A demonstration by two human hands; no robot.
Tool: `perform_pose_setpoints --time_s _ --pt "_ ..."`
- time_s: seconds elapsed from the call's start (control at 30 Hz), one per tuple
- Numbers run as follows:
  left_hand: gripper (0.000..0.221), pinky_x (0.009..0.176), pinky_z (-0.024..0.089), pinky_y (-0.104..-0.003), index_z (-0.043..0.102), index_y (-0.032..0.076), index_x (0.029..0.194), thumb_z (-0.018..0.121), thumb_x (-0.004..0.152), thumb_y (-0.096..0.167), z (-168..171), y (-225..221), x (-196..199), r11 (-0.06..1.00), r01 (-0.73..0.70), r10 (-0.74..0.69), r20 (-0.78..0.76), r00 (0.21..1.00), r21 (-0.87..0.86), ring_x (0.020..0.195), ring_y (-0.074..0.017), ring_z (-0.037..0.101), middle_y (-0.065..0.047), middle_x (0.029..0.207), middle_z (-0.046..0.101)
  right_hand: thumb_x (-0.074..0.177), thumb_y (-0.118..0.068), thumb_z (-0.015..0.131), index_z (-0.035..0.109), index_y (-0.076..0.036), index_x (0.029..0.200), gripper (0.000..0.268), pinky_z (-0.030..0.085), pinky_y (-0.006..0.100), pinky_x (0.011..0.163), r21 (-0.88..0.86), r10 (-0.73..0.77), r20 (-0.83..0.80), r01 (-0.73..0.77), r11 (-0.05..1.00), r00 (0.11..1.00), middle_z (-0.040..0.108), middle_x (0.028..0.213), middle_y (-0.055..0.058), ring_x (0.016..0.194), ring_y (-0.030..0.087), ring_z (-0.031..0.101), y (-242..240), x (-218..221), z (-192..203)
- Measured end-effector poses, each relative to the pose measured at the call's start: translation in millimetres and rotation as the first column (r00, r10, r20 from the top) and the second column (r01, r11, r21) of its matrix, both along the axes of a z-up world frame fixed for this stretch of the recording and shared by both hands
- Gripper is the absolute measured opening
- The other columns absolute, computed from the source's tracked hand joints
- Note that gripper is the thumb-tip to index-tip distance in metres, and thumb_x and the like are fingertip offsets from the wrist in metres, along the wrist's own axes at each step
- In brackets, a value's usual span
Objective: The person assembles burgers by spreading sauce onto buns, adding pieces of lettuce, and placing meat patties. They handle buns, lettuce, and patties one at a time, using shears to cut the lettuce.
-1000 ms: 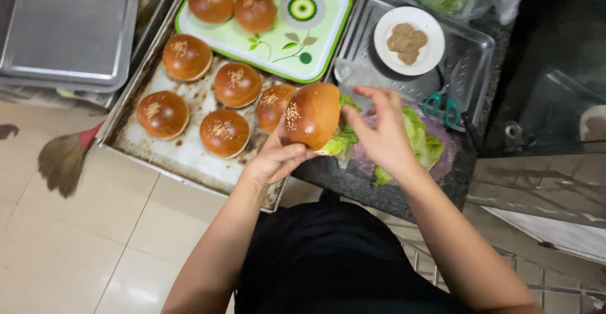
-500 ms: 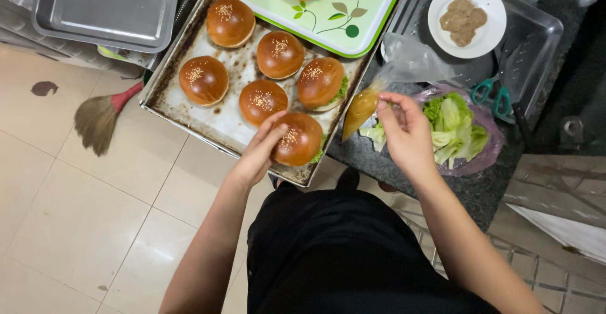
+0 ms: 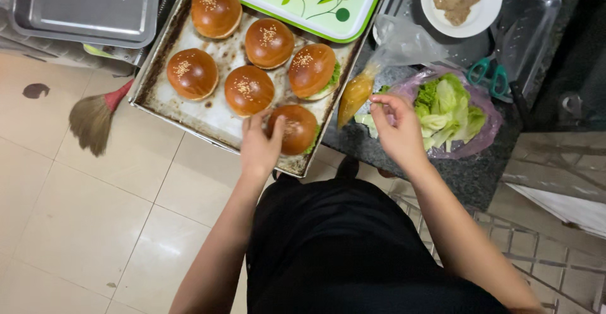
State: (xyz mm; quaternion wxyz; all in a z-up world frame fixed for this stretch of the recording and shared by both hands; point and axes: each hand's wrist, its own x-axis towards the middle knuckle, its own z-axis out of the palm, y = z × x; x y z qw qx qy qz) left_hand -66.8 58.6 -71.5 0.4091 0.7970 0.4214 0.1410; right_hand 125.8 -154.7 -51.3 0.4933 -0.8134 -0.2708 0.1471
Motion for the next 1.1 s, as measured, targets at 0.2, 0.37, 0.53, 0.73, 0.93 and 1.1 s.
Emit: perform_pose_setpoints --time_s 0.2,0.37,0.53,0.73,0.93,1.1 --pt "0.036 0.09 0.053 -0.042 0.066 0.008 0.123 0.067 0.094 0.03 66.2 -3.4 6.8 0.998 0.059 -0.058 -0.109 0.992 0.008 0.106 -0.0309 0.066 -0.012 0.12 0.065 0.099 -0.017 0.068 0.072 -0.004 0.117 0.023 0.051 0.028 0.082 -0.124 -0.102 -0.075 0.093 0.988 0.992 0.066 0.11 0.009 0.093 0.014 0.064 -34.5 7.4 -46.3" --pt "0.037 0.108 0.046 -0.044 0.064 0.005 0.126 0.072 0.093 0.018 46.6 -1.7 24.6 0.972 0.092 -0.125 0.144 0.982 0.216 0.126 -0.0351 0.058 -0.016 0.13 0.062 0.099 -0.021 0.067 0.066 -0.001 0.125 0.033 0.054 0.03 0.092 -0.118 -0.232 -0.288 0.206 0.971 0.929 0.073 0.116 0.014 0.103 0.017 0.069 -32.7 30.9 -118.6" --pt "0.072 0.118 0.034 -0.053 0.044 0.0 0.147 0.081 0.089 0.023 -2.2 43.2 28.1 0.935 -0.182 0.167 0.075 0.983 0.304 0.139 -0.047 0.039 -0.029 0.148 0.041 0.089 -0.023 0.075 0.056 0.005 0.13 0.053 0.049 0.04 0.099 -0.062 -0.281 -0.101 0.276 0.959 0.954 0.064 0.127 0.022 0.117 0.033 0.062 27.9 75.9 -167.5" --pt "0.126 0.115 0.028 -0.051 0.016 -0.004 0.153 0.096 0.065 0.038 -32.9 68.8 24.8 0.993 -0.1 0.105 -0.079 0.991 0.063 0.138 -0.0519 0.028 -0.037 0.15 0.022 0.08 -0.037 0.081 0.069 0.002 0.115 0.054 0.049 0.046 0.097 -0.409 -0.448 -0.083 0.379 0.83 0.89 0.063 0.121 0.027 0.113 0.041 0.062 70.3 89.9 -173.9" --pt "0.122 0.121 0.03 -0.049 0.027 -0.002 0.153 0.096 0.06 0.035 -29.5 80.3 23.6 0.996 -0.068 0.073 -0.084 0.994 0.062 0.145 -0.0413 0.032 -0.026 0.154 0.033 0.094 -0.032 0.063 0.066 0.004 0.109 0.039 0.054 0.046 0.084 -0.033 -0.351 -0.382 0.367 0.93 0.855 0.07 0.107 0.021 0.094 0.032 0.067 49.8 84.3 -163.1" --pt "0.097 0.104 0.055 -0.037 0.039 -0.005 0.146 0.089 0.073 0.035 13.6 90.7 13.7 0.953 -0.038 0.112 0.235 0.966 -0.3 0.125 -0.0294 0.066 -0.022 0.137 0.063 0.1 -0.027 0.049 0.051 -0.005 0.113 0.025 0.059 0.044 0.082 0.378 -0.081 -0.789 0.585 0.718 0.609 0.072 0.104 0.016 0.089 0.027 0.07 -7.4 72.8 -81.0"
